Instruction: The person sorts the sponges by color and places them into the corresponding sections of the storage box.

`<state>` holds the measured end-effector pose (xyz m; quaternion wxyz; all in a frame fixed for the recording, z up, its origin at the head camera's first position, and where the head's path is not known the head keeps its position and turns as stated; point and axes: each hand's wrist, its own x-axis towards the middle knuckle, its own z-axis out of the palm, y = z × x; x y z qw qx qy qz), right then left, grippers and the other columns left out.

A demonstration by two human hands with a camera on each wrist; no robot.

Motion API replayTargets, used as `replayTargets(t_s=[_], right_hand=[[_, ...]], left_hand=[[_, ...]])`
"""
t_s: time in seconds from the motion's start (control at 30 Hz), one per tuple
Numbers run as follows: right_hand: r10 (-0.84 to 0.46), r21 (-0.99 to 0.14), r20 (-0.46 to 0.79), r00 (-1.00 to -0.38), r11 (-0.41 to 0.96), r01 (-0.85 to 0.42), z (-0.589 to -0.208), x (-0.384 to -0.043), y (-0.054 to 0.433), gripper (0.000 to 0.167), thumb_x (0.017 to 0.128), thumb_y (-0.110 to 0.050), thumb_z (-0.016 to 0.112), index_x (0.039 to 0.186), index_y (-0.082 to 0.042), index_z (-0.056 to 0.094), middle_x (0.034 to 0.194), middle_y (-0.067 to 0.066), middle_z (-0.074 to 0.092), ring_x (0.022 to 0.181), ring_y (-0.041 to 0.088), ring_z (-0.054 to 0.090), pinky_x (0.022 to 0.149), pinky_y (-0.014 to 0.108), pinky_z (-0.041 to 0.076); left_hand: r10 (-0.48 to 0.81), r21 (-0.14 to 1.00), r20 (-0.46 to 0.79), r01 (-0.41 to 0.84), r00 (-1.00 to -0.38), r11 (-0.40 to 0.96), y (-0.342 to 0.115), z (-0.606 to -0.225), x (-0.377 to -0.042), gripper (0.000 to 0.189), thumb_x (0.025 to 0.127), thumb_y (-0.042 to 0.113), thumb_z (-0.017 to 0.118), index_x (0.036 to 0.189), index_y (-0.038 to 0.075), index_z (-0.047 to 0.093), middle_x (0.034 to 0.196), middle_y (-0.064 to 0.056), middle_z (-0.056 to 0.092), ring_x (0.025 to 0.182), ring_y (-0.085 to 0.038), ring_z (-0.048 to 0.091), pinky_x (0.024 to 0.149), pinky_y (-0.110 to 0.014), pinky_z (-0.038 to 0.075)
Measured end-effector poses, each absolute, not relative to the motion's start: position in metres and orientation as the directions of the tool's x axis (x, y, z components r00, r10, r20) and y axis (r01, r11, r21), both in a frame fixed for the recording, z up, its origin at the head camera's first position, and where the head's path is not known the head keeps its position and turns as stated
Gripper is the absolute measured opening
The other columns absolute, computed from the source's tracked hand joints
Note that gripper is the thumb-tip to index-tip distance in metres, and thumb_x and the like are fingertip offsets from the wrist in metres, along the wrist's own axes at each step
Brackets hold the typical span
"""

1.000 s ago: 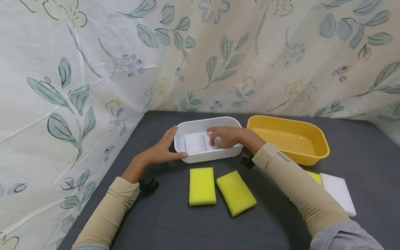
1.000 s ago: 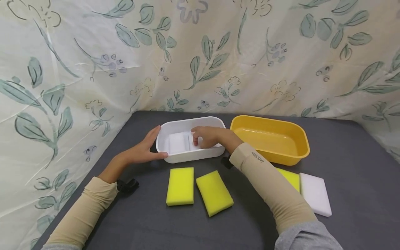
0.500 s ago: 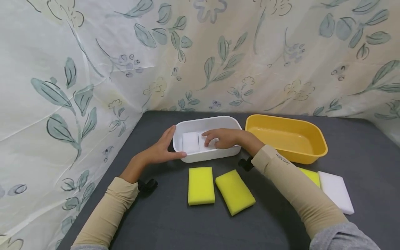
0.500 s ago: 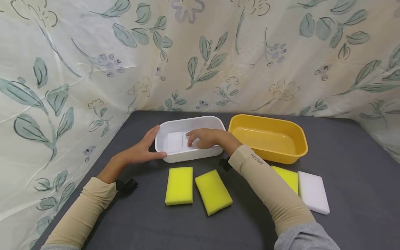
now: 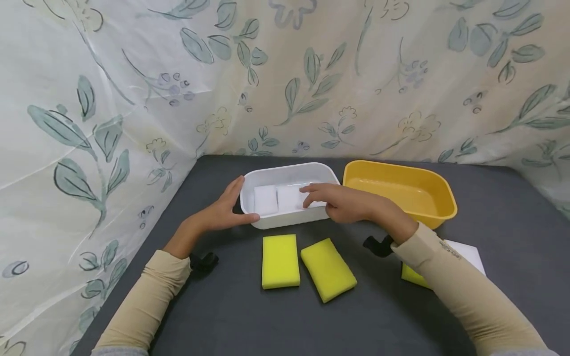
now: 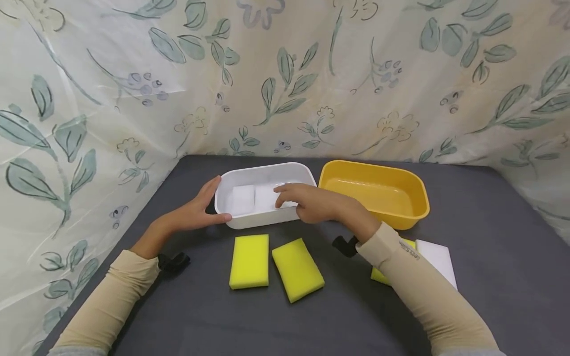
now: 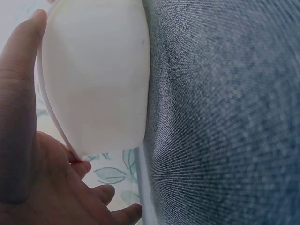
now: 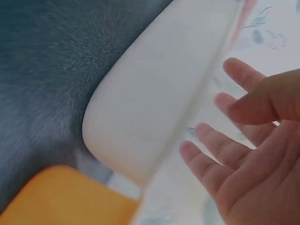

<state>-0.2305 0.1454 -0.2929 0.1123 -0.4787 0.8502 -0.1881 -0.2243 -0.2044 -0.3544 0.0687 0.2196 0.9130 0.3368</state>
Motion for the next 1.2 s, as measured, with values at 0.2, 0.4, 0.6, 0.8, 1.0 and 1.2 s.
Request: replayTargets(t_s=[0.2, 0.4, 0.6, 0.8, 1.0, 1.2], right_hand=[[-0.885, -0.271, 0.106, -0.454, 0.414, -0.869, -0.286, -0.179, 0.185, 0.035, 0.094, 0.004, 0.060, 0.125, -0.011, 0.065, 0.145, 0.010, 0.052, 0.134, 0.029, 0.047, 0.102, 0.047, 0.045], [-0.839, -0.282, -0.018, -0.544, 0.526, -0.802, -0.277, -0.130, 0.238, 0.040, 0.094, -0.016, 0.072, 0.132, -0.021, 0.062, 0.135, -0.005, 0.059, 0.119, 0.016, 0.058, 0.091, 0.040, 0.052], [-0.567, -0.317, -0.339, -0.751, 0.820, -0.476, -0.289, -0.125, 0.301, 0.035, 0.085, -0.024, 0.081, 0.115, -0.020, 0.063, 0.111, -0.006, 0.061, 0.090, 0.010, 0.056, 0.074, 0.035, 0.052], [-0.399, -0.144, -0.362, -0.843, 0.917, -0.372, -0.315, -0.131, 0.340, 0.046, 0.071, -0.041, 0.090, 0.083, -0.017, 0.053, 0.121, 0.032, 0.056, 0.111, 0.054, 0.049, 0.079, 0.055, 0.049], [-0.339, -0.143, -0.423, -0.840, 0.941, -0.307, -0.339, -0.136, 0.352, 0.057, 0.064, -0.048, 0.092, 0.079, -0.015, 0.048, 0.140, 0.049, 0.030, 0.127, 0.073, 0.016, 0.090, 0.076, 0.033], [-0.351, -0.134, -0.388, -0.853, 0.936, -0.324, -0.345, -0.138, 0.354, 0.055, 0.061, -0.041, 0.094, 0.077, -0.015, 0.048, 0.137, 0.050, 0.033, 0.124, 0.073, 0.023, 0.091, 0.077, 0.031]], left_hand=[[0.448, 0.635, 0.022, 0.358, -0.894, 0.684, -0.208, -0.352, -0.225, 0.116, 0.086, 0.046, 0.074, 0.160, 0.008, -0.007, 0.165, -0.012, -0.004, 0.147, -0.034, 0.009, 0.112, -0.062, 0.022], [0.453, 0.634, 0.008, 0.354, -0.892, 0.687, -0.207, -0.352, -0.225, 0.116, 0.087, 0.047, 0.073, 0.160, 0.010, -0.008, 0.165, -0.010, -0.004, 0.147, -0.031, 0.009, 0.113, -0.060, 0.021], [0.443, 0.637, 0.008, 0.346, -0.897, 0.689, -0.208, -0.352, -0.226, 0.118, 0.086, 0.049, 0.074, 0.160, 0.008, -0.008, 0.165, -0.013, -0.005, 0.148, -0.033, 0.007, 0.113, -0.061, 0.020], [0.445, 0.633, 0.009, 0.350, -0.896, 0.691, -0.210, -0.357, -0.227, 0.117, 0.086, 0.049, 0.074, 0.160, 0.010, -0.008, 0.165, -0.012, -0.004, 0.148, -0.032, 0.009, 0.113, -0.061, 0.021], [0.448, 0.641, 0.017, 0.354, -0.894, 0.681, -0.207, -0.357, -0.225, 0.115, 0.086, 0.047, 0.074, 0.160, 0.011, -0.007, 0.165, -0.010, -0.002, 0.147, -0.031, 0.011, 0.113, -0.061, 0.021], [0.449, 0.639, 0.018, 0.356, -0.893, 0.682, -0.204, -0.354, -0.225, 0.116, 0.086, 0.048, 0.073, 0.160, 0.010, -0.008, 0.165, -0.011, -0.003, 0.147, -0.033, 0.010, 0.113, -0.062, 0.019]])
